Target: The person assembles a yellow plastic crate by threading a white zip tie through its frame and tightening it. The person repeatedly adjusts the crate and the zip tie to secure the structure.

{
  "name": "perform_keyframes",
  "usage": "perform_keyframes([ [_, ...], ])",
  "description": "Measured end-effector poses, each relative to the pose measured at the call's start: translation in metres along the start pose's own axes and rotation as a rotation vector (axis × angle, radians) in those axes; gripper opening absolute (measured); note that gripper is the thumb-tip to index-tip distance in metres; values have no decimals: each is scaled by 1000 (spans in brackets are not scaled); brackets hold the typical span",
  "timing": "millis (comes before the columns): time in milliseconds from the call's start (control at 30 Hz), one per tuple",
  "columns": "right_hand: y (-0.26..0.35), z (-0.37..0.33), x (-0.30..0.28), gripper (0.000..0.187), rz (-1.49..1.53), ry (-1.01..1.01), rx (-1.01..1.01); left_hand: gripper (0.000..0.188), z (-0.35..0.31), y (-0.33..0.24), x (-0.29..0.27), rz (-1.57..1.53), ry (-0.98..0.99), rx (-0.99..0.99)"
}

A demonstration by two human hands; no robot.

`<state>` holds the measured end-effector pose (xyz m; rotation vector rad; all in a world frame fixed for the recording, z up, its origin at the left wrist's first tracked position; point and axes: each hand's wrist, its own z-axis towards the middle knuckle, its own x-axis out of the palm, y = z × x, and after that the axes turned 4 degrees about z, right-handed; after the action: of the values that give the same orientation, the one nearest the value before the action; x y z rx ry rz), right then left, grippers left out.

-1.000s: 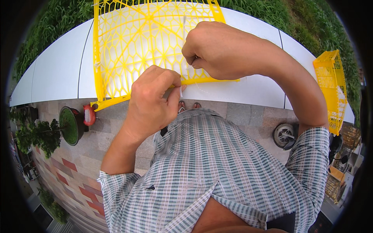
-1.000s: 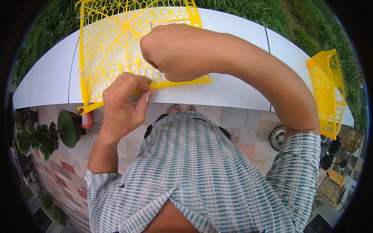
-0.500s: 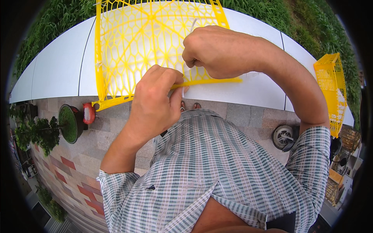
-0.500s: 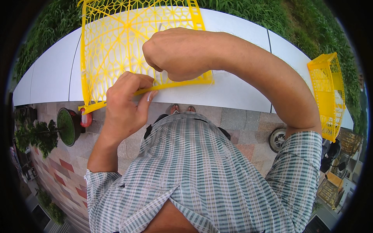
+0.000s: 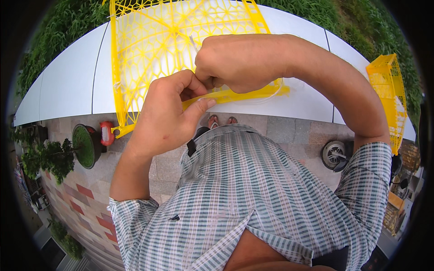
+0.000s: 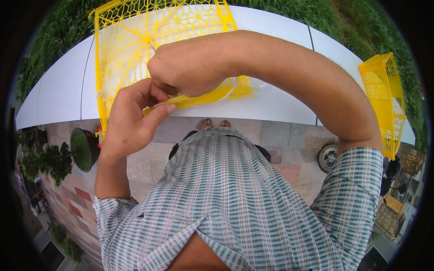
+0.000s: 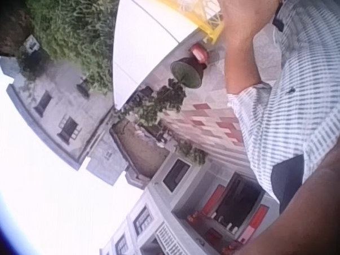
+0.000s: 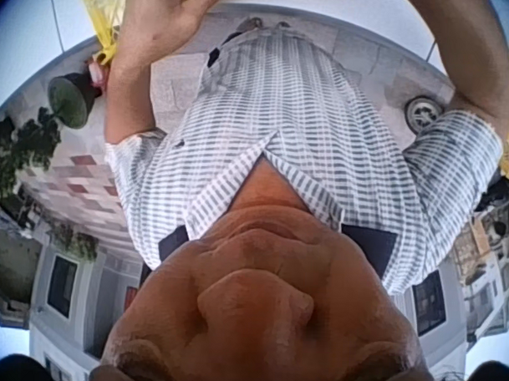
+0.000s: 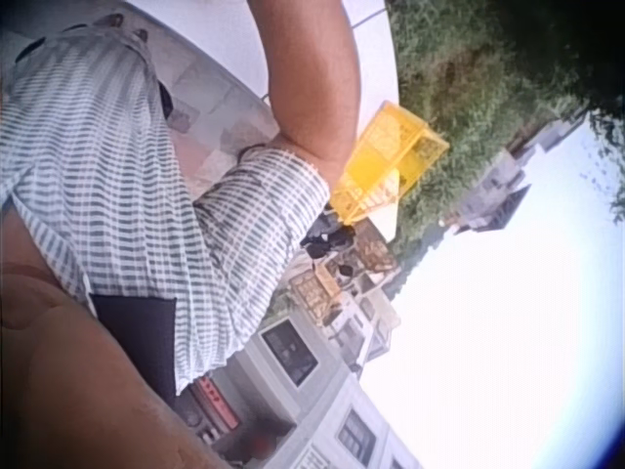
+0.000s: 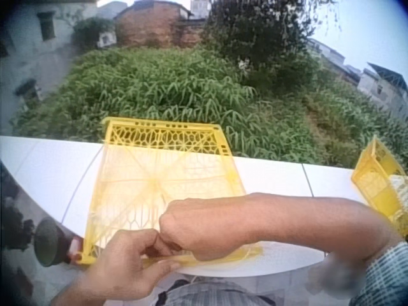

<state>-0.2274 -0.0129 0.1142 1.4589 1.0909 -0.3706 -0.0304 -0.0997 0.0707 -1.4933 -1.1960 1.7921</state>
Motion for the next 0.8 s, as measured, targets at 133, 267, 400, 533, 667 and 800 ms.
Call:
perform_keyframes([
  [133, -9, 2, 3, 11, 166, -95, 9, 15, 12, 10, -13, -58, 112, -49],
  [267, -11, 3, 9, 8, 167, -169, 24, 15, 21, 2, -21, -107, 226, -260],
  [400, -13, 1, 15, 9, 211, -250, 31, 16, 21, 6, -21, -175, 200, -261],
  [533, -11, -3, 17, 11, 223, -288, 51, 16, 24, 6, -24, -222, 229, -291],
  [667, -18, -3, 25, 12, 234, -328, 0, 16, 20, 1, -14, -62, 145, -271],
  [800, -23, -6, 23, 12, 274, -317, -40, 17, 23, 2, -19, -102, 165, -270],
])
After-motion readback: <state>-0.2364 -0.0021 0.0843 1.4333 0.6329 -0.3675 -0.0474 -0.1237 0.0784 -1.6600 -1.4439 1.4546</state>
